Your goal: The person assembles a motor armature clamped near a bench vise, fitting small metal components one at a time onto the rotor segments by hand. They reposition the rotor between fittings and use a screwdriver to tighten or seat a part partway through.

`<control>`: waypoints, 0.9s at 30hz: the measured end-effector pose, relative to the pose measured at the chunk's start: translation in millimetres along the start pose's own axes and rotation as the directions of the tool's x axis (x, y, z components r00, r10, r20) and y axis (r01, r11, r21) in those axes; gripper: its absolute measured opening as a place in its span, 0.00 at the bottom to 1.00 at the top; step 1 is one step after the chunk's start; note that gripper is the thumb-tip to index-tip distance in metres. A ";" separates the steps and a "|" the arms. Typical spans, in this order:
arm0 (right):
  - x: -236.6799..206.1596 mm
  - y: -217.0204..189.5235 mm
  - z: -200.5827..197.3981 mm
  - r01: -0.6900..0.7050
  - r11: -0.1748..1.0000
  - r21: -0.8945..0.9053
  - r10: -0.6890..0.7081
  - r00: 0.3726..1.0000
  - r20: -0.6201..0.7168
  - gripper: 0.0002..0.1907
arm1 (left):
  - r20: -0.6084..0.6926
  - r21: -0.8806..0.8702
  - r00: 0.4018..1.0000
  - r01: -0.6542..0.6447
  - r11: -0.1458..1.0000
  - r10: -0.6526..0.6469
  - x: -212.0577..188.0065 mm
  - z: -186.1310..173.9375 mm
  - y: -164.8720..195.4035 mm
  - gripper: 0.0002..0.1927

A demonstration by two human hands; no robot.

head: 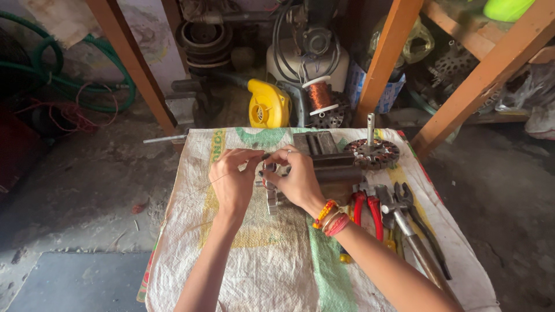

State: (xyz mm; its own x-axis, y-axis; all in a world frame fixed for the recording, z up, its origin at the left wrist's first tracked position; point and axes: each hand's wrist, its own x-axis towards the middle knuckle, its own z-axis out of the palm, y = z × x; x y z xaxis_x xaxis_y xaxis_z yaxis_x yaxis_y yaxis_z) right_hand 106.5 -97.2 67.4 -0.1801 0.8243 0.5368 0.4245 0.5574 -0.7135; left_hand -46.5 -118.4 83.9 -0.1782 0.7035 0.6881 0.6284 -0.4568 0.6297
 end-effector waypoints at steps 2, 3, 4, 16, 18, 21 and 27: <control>5.9 6.2 2.3 -0.056 0.998 0.014 0.055 0.998 0.024 0.13 | 0.006 0.009 1.000 -0.020 1.000 0.020 -2.2 -0.6 1.6 0.08; 8.9 9.3 3.2 -0.083 0.996 0.020 0.082 0.996 0.036 0.14 | 0.009 0.020 0.999 -0.036 0.999 0.036 -3.0 -0.4 2.6 0.09; 11.2 12.0 4.3 -0.099 0.995 0.030 0.098 0.994 0.044 0.13 | 0.013 0.032 0.999 -0.052 0.998 0.052 -4.3 -0.8 3.4 0.09; -0.7 15.5 4.5 -0.018 0.991 0.133 0.034 0.992 -0.119 0.06 | 0.252 -0.342 0.940 0.310 0.887 -0.232 -37.6 -7.7 -24.2 0.08; -7.6 12.9 2.3 -0.004 0.995 0.101 0.018 0.990 -0.140 0.06 | 0.299 -0.339 0.907 0.391 0.856 -0.296 -44.7 -5.8 -32.7 0.09; -15.9 8.9 -0.5 0.066 0.992 0.105 -0.048 0.986 -0.158 0.06 | 0.315 -0.351 0.882 0.452 0.820 -0.351 -52.4 -2.8 -40.9 0.09; -19.8 4.4 -2.5 0.090 0.995 0.047 -0.081 0.983 -0.167 0.04 | 0.300 -0.320 0.895 0.421 0.849 -0.331 -58.6 -4.9 -38.7 0.10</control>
State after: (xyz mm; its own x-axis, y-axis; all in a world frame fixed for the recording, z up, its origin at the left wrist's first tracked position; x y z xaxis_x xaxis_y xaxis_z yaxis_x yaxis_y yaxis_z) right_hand 114.1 -111.4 54.7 -0.0633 0.7484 0.6602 0.3646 0.6331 -0.6828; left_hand -64.1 -144.6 20.9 -0.1404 0.9439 0.2990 0.2164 -0.2654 0.9395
